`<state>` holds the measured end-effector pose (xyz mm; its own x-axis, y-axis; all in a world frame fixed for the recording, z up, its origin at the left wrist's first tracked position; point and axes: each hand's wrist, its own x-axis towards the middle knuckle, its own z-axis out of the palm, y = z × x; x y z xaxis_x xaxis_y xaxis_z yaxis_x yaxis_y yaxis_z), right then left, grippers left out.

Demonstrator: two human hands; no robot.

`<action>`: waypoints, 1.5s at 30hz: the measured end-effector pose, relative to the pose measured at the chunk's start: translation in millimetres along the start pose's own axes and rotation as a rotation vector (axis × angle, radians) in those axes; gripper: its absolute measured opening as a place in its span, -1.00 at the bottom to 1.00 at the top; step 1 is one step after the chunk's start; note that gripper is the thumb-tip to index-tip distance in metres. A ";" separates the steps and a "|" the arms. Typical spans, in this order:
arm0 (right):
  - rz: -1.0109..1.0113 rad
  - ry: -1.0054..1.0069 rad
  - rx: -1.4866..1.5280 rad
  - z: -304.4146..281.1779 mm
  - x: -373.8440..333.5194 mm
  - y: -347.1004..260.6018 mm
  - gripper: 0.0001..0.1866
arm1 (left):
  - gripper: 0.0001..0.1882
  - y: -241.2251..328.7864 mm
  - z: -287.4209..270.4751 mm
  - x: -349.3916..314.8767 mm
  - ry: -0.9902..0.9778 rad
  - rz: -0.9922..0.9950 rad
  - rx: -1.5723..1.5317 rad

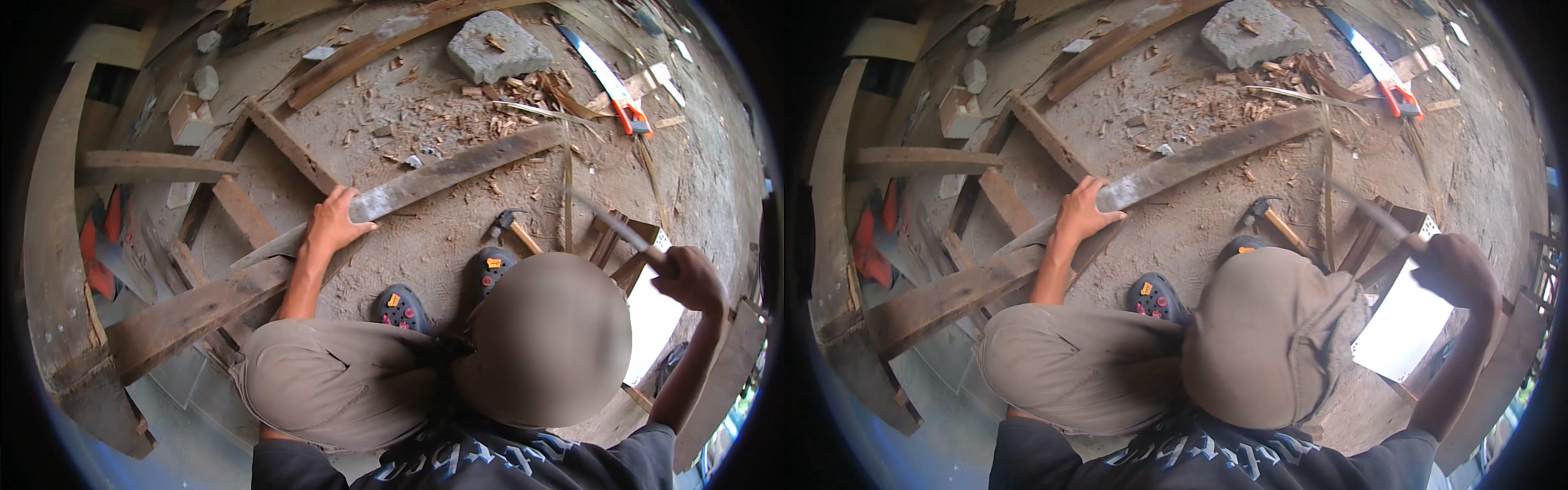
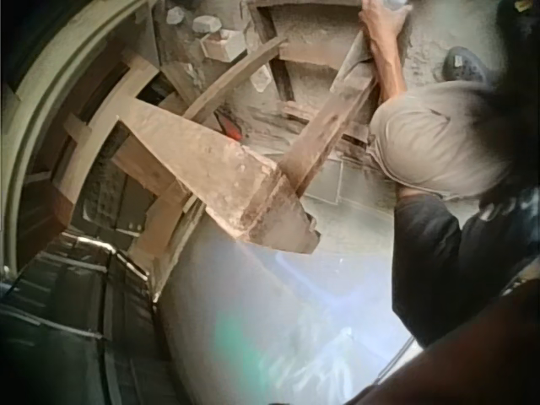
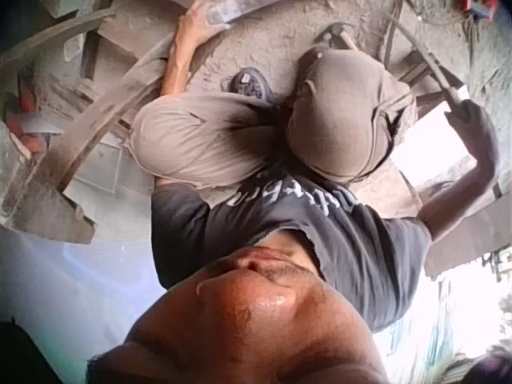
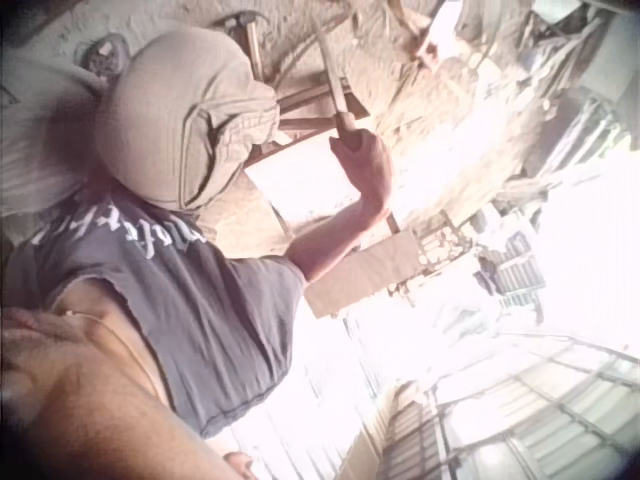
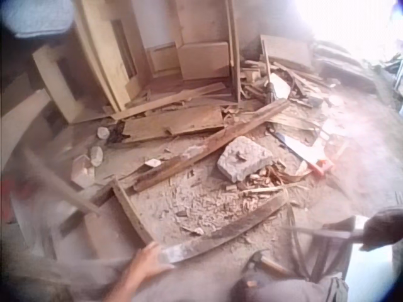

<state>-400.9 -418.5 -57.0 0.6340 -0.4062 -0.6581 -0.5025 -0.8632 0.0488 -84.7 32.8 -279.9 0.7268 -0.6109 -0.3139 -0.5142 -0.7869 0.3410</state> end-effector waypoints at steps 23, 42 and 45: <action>-0.829 0.774 0.075 116.7 229.4 -208.6 0.10 | -0.18 -25.3 26.5 -58.7 0.174 -0.191 0.069; -0.867 0.390 -0.080 142.2 251.3 -223.1 -0.23 | -0.31 -10.4 9.6 -58.7 0.115 -0.189 -0.103; -0.858 0.423 -0.072 150.6 252.4 -223.1 -0.24 | -0.29 -15.4 13.1 -62.0 0.141 -0.144 -0.080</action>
<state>-217.3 -283.2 -347.2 0.9360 0.3103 -0.1664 0.2600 -0.9277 -0.2679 -127.8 81.7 -277.2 0.8495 -0.4703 -0.2392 -0.3670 -0.8524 0.3725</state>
